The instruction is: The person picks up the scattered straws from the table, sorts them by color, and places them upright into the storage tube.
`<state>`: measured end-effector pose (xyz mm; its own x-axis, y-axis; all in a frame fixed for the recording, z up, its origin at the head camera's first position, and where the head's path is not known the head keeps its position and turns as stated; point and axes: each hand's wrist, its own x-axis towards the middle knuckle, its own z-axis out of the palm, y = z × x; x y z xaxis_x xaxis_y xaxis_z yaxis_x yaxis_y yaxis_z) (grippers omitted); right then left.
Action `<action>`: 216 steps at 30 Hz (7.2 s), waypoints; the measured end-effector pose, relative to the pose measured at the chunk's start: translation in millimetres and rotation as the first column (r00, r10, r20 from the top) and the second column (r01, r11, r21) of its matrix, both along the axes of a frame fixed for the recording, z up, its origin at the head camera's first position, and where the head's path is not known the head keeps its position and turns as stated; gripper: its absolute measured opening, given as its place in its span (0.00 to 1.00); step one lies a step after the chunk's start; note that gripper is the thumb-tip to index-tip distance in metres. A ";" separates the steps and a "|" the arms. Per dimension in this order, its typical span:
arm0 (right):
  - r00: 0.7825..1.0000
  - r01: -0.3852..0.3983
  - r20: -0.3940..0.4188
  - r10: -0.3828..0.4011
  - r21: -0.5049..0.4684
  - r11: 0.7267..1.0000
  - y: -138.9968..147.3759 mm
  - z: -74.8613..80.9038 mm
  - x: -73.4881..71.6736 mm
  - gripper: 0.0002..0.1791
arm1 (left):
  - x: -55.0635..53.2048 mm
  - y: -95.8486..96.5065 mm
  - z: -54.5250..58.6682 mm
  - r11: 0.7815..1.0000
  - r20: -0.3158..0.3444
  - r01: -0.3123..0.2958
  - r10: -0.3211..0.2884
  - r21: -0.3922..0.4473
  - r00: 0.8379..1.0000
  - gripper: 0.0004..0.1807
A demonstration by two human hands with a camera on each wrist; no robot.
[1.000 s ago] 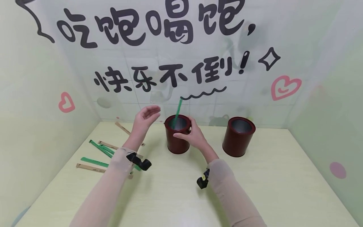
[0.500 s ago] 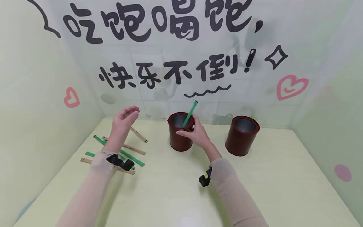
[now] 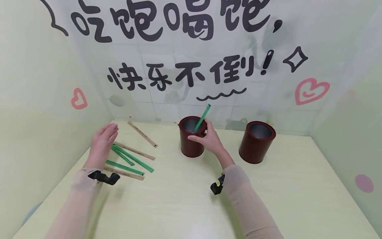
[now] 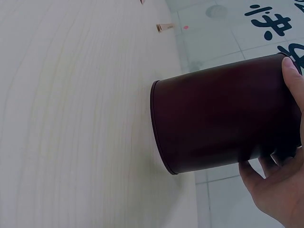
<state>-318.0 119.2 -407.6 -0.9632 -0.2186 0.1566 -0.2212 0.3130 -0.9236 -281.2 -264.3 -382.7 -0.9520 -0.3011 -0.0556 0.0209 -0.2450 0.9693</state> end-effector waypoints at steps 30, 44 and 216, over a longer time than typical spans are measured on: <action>1.000 0.001 0.010 -0.001 -0.011 1.000 -4.1 0.8 0.7 0.50 | 7.3 -40.2 -63.6 0.723 0.281 0.079 0.163 -0.686 0.946 0.31; 1.000 -0.005 -0.001 0.005 -0.042 0.999 -1.6 -0.2 -0.4 0.49 | 2.6 -34.7 -63.7 0.618 0.286 0.097 0.214 -0.780 0.934 0.26; 1.000 -0.002 0.030 0.003 -0.022 1.000 -1.6 7.2 4.0 0.50 | -1.2 1.3 -50.2 0.483 0.456 0.391 0.020 -0.784 0.890 0.16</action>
<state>-314.0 117.6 -400.4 -0.9669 -0.2181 0.1321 -0.1939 0.2924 -0.9364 -282.4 -263.0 -432.9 -0.9516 -0.2128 -0.2218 -0.3057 0.7309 0.6102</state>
